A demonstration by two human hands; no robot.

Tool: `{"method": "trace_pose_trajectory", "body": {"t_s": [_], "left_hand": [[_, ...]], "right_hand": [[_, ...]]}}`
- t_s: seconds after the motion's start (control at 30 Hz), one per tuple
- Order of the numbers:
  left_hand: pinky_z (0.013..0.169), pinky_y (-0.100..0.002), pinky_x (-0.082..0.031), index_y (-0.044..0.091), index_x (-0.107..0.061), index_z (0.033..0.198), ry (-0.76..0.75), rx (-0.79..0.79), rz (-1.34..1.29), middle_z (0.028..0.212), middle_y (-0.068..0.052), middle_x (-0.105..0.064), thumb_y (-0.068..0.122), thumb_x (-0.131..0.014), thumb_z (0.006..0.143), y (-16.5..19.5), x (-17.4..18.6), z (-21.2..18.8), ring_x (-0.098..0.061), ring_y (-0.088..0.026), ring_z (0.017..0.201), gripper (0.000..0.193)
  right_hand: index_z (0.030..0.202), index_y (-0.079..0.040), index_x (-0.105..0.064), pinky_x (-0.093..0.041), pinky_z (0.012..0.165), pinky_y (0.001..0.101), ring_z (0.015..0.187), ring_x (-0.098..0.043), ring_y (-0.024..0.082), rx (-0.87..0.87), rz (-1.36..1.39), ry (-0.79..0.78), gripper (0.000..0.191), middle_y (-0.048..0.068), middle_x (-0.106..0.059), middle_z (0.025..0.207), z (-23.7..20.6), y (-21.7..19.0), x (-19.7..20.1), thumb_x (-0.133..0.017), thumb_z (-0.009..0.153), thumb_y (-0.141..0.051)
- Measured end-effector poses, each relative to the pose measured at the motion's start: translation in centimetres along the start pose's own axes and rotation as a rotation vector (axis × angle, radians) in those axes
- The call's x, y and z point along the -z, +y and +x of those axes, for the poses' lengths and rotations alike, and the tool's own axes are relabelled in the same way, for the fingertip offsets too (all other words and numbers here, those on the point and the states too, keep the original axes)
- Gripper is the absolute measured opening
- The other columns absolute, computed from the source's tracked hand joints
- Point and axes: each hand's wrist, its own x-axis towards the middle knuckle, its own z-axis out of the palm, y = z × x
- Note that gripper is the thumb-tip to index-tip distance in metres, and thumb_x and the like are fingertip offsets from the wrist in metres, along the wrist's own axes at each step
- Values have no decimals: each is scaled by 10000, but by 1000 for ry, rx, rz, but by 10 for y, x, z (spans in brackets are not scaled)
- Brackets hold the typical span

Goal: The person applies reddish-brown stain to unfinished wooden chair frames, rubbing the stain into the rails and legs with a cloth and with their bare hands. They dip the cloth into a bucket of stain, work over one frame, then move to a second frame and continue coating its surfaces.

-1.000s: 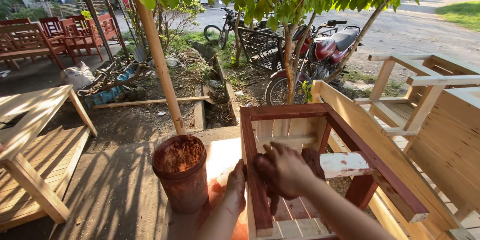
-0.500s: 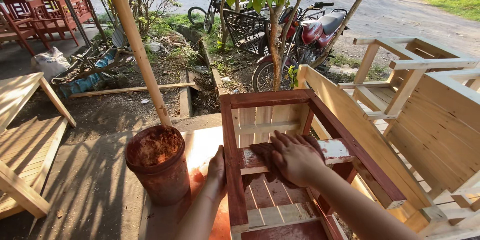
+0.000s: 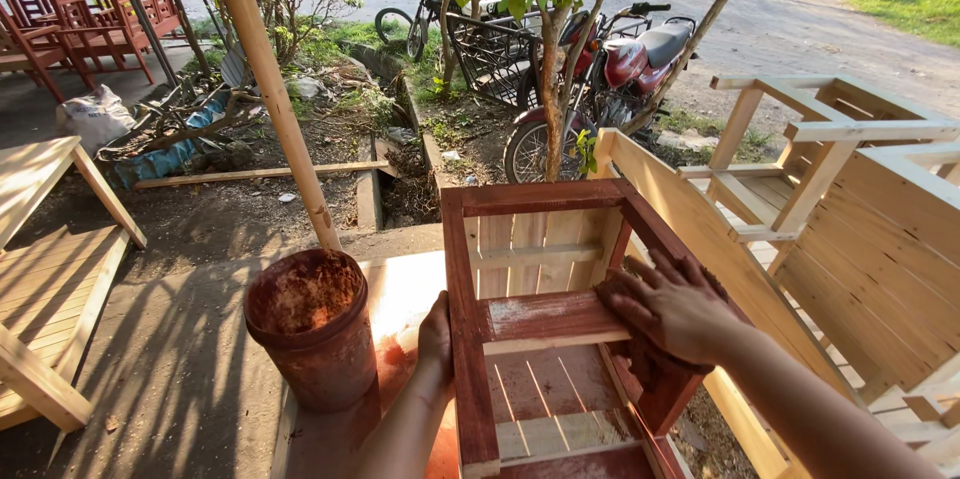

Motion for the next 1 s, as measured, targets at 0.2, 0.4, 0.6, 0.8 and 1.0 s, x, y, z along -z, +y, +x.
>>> {"method": "trace_pose_trajectory", "body": {"t_s": [0.2,0.4,0.6,0.8,1.0], "left_hand": [[489,-337,-522,118,-628,899,62,33,-2,708,-39,-623,451,-437,1032,0,-5,-4,-574,-164,539,406],[559,-418,-577,100,-624,1003,112,147,0,799,-100,-673,528,-390,1013,5,-13,-13,-663,-234,617,488],[679,-344,-607,68,-649,1149,-40,27,-147,943,-87,-704,474,-393,1033,10,-16,-17,-685,-176,795,494],[528,-423,-496,114,-636,1003,97,208,42,762,-96,-644,572,-370,998,15,-19,-25,-606,-257,614,530],[690,-379,-562,72,-656,997,47,6,20,835,-77,-672,494,-432,1027,-13,10,10,-651,-205,728,478]], "right_hand": [[1556,-222,-397,-263,1239,367,1533,-301,217,58,252,112,612,14,-406,1607,-5,-44,9,-345,1016,-505],[1507,-105,-489,-234,1211,442,1445,-366,278,319,290,382,567,117,-433,1598,-8,-126,-2,-444,1036,-418],[1433,-26,-537,-308,1215,430,1445,-457,308,594,348,556,484,146,-499,1548,-12,-164,3,-506,1044,-312],[1445,-27,-535,-336,1175,419,1431,-462,308,596,336,530,500,143,-520,1522,-24,-109,-1,-545,1007,-269],[1436,-54,-538,-294,1142,424,1430,-458,303,509,239,570,484,116,-501,1538,-32,-44,-23,-475,1032,-313]]}}
